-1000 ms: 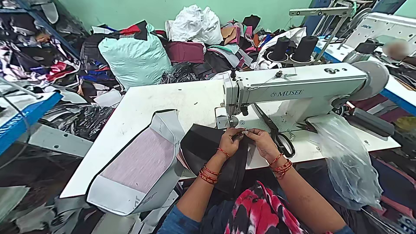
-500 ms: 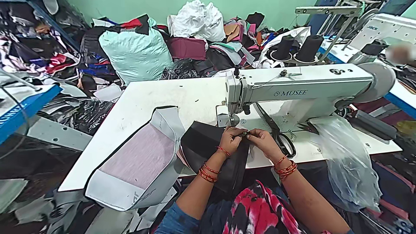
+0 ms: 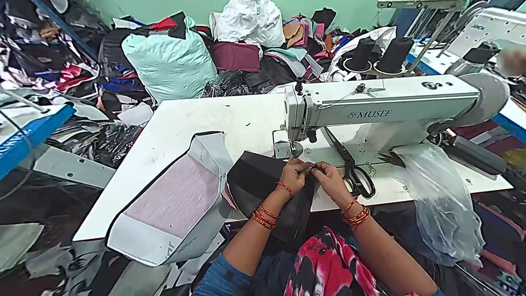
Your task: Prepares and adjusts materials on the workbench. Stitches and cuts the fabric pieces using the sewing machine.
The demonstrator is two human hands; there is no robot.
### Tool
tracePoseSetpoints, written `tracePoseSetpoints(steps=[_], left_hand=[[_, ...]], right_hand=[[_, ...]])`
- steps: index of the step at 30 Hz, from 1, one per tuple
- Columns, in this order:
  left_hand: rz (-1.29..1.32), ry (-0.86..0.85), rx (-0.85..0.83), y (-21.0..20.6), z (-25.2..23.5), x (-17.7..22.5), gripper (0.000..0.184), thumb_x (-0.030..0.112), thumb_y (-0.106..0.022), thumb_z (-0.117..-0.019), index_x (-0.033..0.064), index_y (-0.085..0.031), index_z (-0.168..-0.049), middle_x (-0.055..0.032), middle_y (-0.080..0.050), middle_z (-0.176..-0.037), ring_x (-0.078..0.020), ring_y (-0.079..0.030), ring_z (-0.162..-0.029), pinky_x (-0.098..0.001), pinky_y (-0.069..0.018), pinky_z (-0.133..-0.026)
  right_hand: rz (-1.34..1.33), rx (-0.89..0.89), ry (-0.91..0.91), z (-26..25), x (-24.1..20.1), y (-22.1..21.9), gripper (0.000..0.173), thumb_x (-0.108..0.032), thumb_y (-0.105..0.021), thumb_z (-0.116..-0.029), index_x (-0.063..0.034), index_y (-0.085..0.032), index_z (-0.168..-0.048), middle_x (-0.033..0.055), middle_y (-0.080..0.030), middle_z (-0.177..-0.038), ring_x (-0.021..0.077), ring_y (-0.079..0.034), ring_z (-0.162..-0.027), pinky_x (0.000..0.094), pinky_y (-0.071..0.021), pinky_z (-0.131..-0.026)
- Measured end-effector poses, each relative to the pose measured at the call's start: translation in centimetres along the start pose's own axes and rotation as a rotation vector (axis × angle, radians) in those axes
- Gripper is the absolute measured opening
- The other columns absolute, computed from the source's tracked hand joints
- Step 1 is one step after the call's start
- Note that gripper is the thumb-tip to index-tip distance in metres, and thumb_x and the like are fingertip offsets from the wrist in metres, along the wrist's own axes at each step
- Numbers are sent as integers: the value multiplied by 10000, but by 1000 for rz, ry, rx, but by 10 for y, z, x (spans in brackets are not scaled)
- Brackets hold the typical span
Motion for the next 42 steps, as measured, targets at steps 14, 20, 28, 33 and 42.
tracePoseSetpoints(steps=[14, 20, 28, 33, 42], left_hand=[[-181, 73, -56, -6, 0, 0, 809, 75, -621, -894, 9, -252, -1612, -145, -749, -1064, -311, -653, -1171, -581, -232, -1214], [-233, 196, -118, -5, -2, -5, 915, 161, -585, -896, 67, -75, -1650, -116, -725, -1193, -314, -555, -1279, -611, -163, -1185], [-77, 215, -78, -1, -4, -9, 974, 110, -649, -850, 32, -83, -1639, -126, -735, -1156, -264, -601, -1231, -615, -183, -1165], [-73, 205, -76, -1, -3, -8, 1002, 169, -693, -852, 21, -86, -1635, -123, -733, -1165, -266, -595, -1240, -619, -163, -1175], [-79, 173, -45, 1, -3, -6, 970, 151, -700, -858, 11, -127, -1628, -104, -745, -1125, -252, -622, -1193, -607, -185, -1175]], right_hand=[[15, -189, -152, -11, -13, 10, 170, -137, -579, -1043, 5, -667, -1078, 50, -675, -906, 62, -627, -687, 220, -538, -634], [11, -187, -203, -13, -9, 12, 148, -122, -568, -1046, -15, -664, -1012, 3, -627, -816, 24, -521, -602, 183, -420, -539], [-82, -178, -257, -12, -10, 8, 145, -119, -551, -1057, -14, -640, -1011, 0, -604, -799, 24, -514, -581, 172, -431, -531], [-20, -200, -213, -12, -16, 8, 154, -115, -540, -1061, 0, -638, -1034, 18, -619, -837, 35, -563, -633, 185, -478, -580], [-99, -197, -142, -12, -13, 5, 142, -73, -523, -1053, -11, -636, -993, -2, -623, -820, 47, -600, -710, 216, -521, -672]])
Point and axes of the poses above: each hand's wrist, its own z-axis away from the middle knuckle, its own y-axis out of the back of the hand, x = y × z, the point moved 7 cm from there along -z, towards the middle knuckle
